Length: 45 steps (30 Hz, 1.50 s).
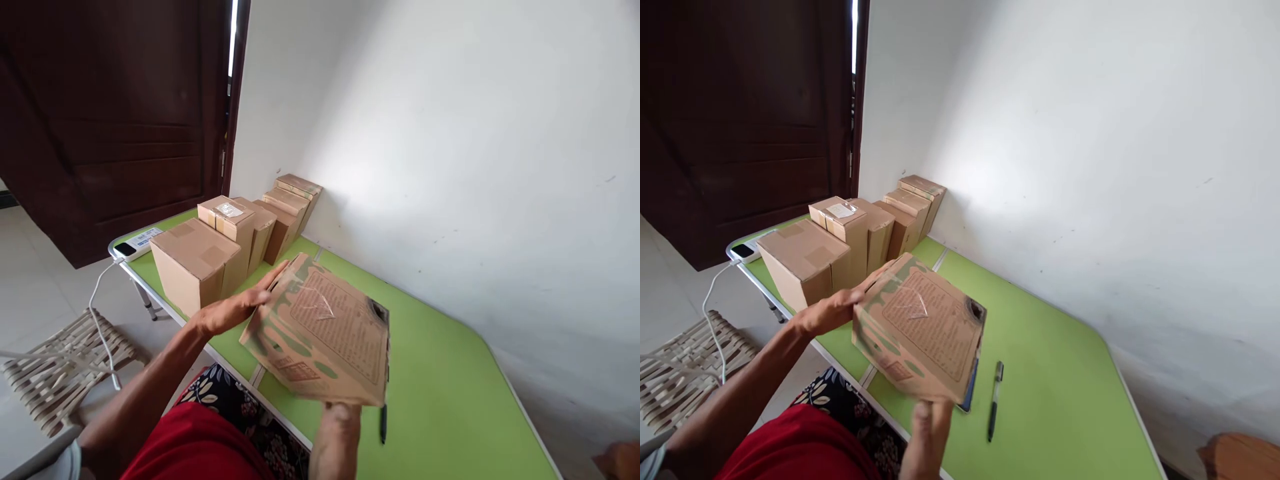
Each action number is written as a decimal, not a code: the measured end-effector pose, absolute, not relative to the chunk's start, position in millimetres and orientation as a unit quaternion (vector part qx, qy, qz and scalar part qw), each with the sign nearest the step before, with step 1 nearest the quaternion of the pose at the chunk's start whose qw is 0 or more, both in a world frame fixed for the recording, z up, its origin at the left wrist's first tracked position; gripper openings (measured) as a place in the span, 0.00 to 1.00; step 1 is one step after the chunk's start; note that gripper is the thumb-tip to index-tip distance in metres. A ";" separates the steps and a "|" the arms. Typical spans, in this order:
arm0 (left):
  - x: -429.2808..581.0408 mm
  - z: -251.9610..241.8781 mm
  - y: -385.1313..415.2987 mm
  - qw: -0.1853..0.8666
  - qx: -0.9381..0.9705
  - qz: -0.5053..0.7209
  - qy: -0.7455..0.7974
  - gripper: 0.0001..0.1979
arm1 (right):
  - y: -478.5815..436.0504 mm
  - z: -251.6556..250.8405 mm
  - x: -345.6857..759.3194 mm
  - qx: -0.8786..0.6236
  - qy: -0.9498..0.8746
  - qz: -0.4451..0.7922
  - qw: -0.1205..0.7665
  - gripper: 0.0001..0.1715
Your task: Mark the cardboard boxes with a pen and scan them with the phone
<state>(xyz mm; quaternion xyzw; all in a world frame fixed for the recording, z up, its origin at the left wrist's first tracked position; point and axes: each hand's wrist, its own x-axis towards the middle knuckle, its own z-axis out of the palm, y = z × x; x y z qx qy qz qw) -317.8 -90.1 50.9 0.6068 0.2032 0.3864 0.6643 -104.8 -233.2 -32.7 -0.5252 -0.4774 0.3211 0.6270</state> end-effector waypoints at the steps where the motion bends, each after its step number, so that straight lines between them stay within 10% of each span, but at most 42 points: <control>1: -323.4 52.4 -101.5 0.626 0.633 0.392 0.230 0.47 | -222.0 -20.6 -102.7 -0.506 -0.449 0.341 0.653 0.41; 5: -336.7 54.9 -145.3 0.482 0.696 0.422 0.322 0.56 | -193.2 18.6 -90.5 -0.446 -0.377 0.395 0.709 0.46; 14: -309.3 56.4 -164.4 0.346 0.670 0.515 0.407 0.31 | -167.8 51.2 -79.0 -0.423 -0.393 0.379 0.723 0.27; 25: -297.9 42.3 -187.5 0.202 0.689 0.562 0.410 0.32 | -162.1 89.6 -59.9 -0.541 -0.517 0.205 0.631 0.26; 33: -274.7 15.3 -176.6 0.282 0.678 0.526 0.429 0.28 | -146.5 111.9 -64.8 -0.510 -0.629 0.153 0.566 0.13; 45: -259.3 20.9 -131.4 0.459 0.603 0.469 0.453 0.33 | -135.6 109.0 -57.9 -0.537 -0.586 0.154 0.587 0.20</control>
